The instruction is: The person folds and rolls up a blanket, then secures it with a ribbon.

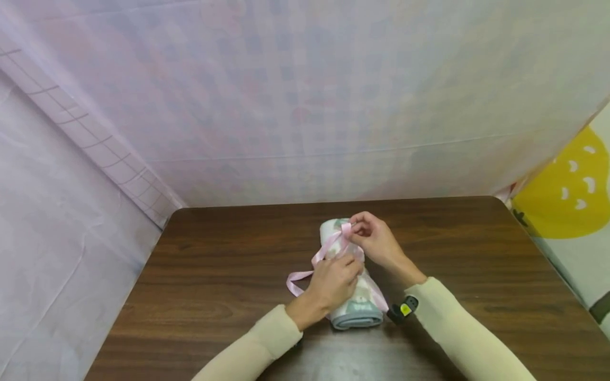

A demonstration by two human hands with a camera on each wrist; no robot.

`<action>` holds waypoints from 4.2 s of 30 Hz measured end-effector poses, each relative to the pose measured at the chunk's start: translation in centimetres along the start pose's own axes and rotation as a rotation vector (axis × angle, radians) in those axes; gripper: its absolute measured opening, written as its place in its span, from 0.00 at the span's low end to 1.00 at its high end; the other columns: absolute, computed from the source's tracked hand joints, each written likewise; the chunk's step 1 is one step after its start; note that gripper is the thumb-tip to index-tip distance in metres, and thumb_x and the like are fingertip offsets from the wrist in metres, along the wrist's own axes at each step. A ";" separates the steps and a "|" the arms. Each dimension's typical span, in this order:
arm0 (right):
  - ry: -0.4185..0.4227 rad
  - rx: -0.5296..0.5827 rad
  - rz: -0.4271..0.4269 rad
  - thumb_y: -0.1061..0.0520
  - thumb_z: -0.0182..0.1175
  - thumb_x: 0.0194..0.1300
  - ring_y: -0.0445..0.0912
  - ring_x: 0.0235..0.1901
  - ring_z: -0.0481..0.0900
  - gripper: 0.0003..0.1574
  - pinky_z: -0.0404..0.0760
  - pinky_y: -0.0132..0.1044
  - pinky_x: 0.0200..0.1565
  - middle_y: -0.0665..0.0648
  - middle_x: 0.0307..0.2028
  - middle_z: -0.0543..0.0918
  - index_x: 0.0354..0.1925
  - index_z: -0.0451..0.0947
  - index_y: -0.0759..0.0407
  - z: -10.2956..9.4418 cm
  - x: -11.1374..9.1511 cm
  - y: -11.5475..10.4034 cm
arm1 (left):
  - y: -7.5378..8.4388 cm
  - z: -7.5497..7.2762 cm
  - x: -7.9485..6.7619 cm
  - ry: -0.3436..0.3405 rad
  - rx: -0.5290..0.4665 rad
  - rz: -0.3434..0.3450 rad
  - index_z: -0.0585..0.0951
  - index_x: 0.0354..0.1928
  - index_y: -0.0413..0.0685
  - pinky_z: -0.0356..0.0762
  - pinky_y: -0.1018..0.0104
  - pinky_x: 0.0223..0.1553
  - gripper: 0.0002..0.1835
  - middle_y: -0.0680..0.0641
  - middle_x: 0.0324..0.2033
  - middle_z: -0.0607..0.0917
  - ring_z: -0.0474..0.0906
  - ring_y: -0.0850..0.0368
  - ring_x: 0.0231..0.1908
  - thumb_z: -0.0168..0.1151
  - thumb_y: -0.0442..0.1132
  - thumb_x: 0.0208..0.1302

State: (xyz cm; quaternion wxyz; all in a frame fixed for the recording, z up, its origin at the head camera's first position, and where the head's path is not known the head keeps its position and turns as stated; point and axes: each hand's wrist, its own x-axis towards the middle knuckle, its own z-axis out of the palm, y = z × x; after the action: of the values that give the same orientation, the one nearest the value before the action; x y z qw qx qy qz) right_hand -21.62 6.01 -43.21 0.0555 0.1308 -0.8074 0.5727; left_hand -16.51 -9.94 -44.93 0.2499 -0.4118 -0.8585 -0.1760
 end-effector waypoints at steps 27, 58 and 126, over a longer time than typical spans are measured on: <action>-0.040 0.033 0.045 0.72 0.65 0.59 0.41 0.31 0.80 0.15 0.78 0.28 0.35 0.66 0.33 0.85 0.44 0.74 0.70 -0.4 -0.5 -0.1 | -3.7 -2.6 -0.3 -0.036 -0.464 -0.476 0.85 0.33 0.50 0.75 0.73 0.31 0.02 0.55 0.27 0.87 0.81 0.63 0.28 0.68 0.35 0.58; -0.042 -0.004 0.040 0.72 0.65 0.59 0.46 0.34 0.81 0.15 0.79 0.29 0.38 0.63 0.33 0.85 0.45 0.75 0.68 -0.2 -0.5 -0.3 | -4.8 -2.1 -2.0 -0.191 -1.087 -0.939 0.71 0.58 0.36 0.86 0.56 0.32 0.24 0.43 0.31 0.83 0.81 0.57 0.23 0.63 0.23 0.59; -0.194 -0.149 -0.060 0.72 0.65 0.58 0.39 0.28 0.78 0.12 0.80 0.33 0.28 0.52 0.27 0.79 0.37 0.74 0.63 -2.5 -6.3 -0.6 | -6.4 -0.7 0.6 0.019 -1.078 -0.574 0.77 0.51 0.32 0.77 0.64 0.26 0.15 0.34 0.37 0.82 0.78 0.48 0.28 0.51 0.22 0.63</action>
State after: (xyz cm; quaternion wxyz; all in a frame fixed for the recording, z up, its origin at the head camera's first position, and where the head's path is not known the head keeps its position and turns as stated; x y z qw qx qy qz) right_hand -15.60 9.10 -43.29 0.0038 0.2050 -0.8449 0.4941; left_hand -21.71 -13.77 -44.61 -0.0435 -0.2309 -0.7232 -0.6495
